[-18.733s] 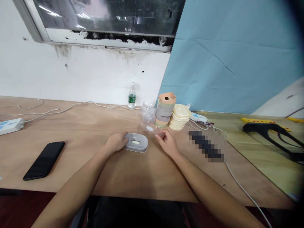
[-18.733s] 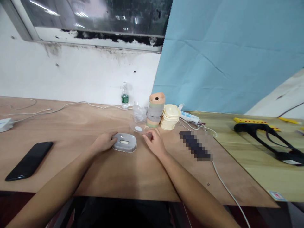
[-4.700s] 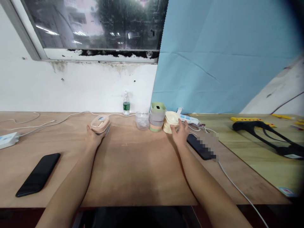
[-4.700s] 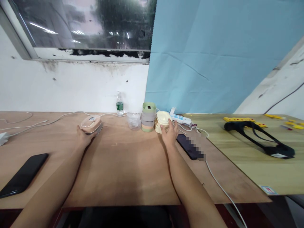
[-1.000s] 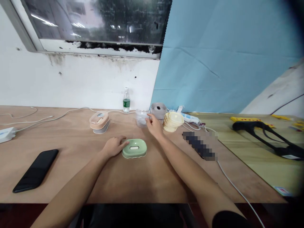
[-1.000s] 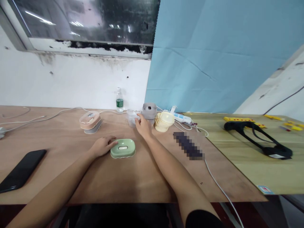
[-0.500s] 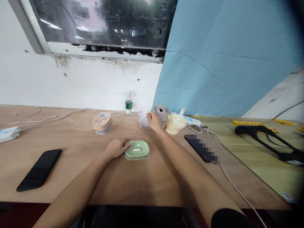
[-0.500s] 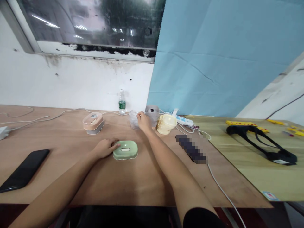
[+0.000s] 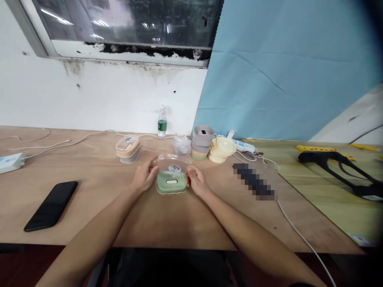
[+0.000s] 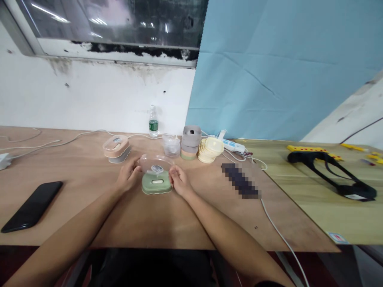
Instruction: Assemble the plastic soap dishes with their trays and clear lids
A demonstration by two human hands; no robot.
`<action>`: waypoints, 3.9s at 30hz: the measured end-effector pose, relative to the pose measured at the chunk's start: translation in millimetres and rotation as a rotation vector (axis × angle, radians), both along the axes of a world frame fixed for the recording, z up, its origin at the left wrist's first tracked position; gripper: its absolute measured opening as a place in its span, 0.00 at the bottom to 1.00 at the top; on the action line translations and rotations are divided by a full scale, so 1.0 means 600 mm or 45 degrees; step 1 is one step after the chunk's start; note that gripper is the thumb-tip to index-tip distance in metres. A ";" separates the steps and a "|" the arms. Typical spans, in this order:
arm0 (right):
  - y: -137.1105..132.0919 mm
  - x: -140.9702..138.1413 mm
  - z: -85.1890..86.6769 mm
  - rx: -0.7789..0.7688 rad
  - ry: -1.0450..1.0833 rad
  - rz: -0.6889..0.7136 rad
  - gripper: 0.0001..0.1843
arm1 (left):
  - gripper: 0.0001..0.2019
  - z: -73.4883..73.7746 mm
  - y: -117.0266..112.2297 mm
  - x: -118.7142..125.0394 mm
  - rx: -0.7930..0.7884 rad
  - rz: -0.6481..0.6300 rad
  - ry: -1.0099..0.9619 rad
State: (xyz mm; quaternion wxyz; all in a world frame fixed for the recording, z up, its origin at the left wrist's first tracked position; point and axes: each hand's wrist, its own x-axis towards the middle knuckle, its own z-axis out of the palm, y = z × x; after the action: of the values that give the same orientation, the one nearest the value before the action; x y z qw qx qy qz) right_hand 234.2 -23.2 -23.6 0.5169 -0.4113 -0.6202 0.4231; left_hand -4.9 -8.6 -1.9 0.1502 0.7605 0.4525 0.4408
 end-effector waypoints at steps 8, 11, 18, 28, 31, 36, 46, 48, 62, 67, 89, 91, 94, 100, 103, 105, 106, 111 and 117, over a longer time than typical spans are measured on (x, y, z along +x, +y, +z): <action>0.021 0.011 0.015 -0.181 -0.265 -0.125 0.33 | 0.31 -0.004 -0.003 0.009 -0.151 -0.068 -0.055; 0.027 0.017 0.007 -0.221 -0.411 -0.134 0.35 | 0.26 -0.005 0.001 0.007 -0.242 -0.141 0.060; 0.022 0.027 0.013 -0.238 -0.827 -0.080 0.36 | 0.18 -0.003 0.007 0.003 -0.254 -0.194 0.284; 0.019 0.027 0.020 -0.218 -1.183 -0.130 0.40 | 0.26 0.004 0.012 0.009 -0.416 -0.103 0.390; 0.020 0.025 0.018 -0.187 -1.152 -0.126 0.40 | 0.27 0.003 0.015 0.009 -0.446 -0.076 0.401; 0.021 0.023 0.014 -0.125 -1.083 -0.141 0.39 | 0.23 -0.005 0.017 0.006 -0.410 -0.027 0.365; 0.038 0.032 0.000 -0.041 -0.887 -0.282 0.35 | 0.23 0.011 0.002 0.009 0.062 -0.486 0.497; 0.045 0.039 0.001 -0.018 -0.833 -0.343 0.34 | 0.28 0.009 0.004 0.009 0.084 -0.469 0.567; 0.096 0.209 0.019 0.534 -0.505 -1.422 0.15 | 0.32 -0.021 0.049 -0.035 0.003 0.564 0.849; 0.115 0.232 0.004 0.642 -0.769 -1.540 0.18 | 0.25 -0.027 0.053 -0.037 0.002 0.599 0.864; 0.131 0.246 -0.018 0.582 -0.689 -1.367 0.20 | 0.33 -0.028 0.059 -0.030 -0.069 0.750 0.858; 0.125 0.241 -0.005 0.659 -0.643 -1.393 0.19 | 0.35 -0.030 0.061 -0.031 -0.090 0.738 0.837; 0.106 0.225 0.020 0.811 -0.615 -1.405 0.18 | 0.37 -0.031 0.061 -0.031 -0.108 0.726 0.818; 0.050 0.124 0.029 0.880 -0.535 -0.974 0.20 | 0.38 -0.018 0.045 -0.019 0.054 0.579 0.757; 0.026 0.047 0.011 0.579 -0.327 -0.676 0.21 | 0.44 -0.009 0.032 -0.008 0.183 0.340 0.652; 0.020 0.005 0.001 0.201 -0.265 -0.398 0.19 | 0.46 -0.007 0.025 -0.003 0.216 0.104 0.610; 0.021 -0.008 -0.004 0.050 -0.253 -0.282 0.19 | 0.45 -0.008 0.022 -0.001 0.203 -0.015 0.612; 0.044 0.007 -0.012 -0.095 -0.367 -0.150 0.20 | 0.34 -0.028 0.023 0.003 0.030 -0.316 0.742; 0.062 0.062 -0.002 0.243 -0.762 -0.535 0.20 | 0.34 -0.044 0.028 0.005 0.012 -0.326 0.790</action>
State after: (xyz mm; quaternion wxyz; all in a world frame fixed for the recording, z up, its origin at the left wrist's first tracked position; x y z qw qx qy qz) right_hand 271.5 13.8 -25.0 0.4242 -0.5850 -0.6825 0.1095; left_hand -1.7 8.2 -28.1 0.0559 0.9098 0.3753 0.1680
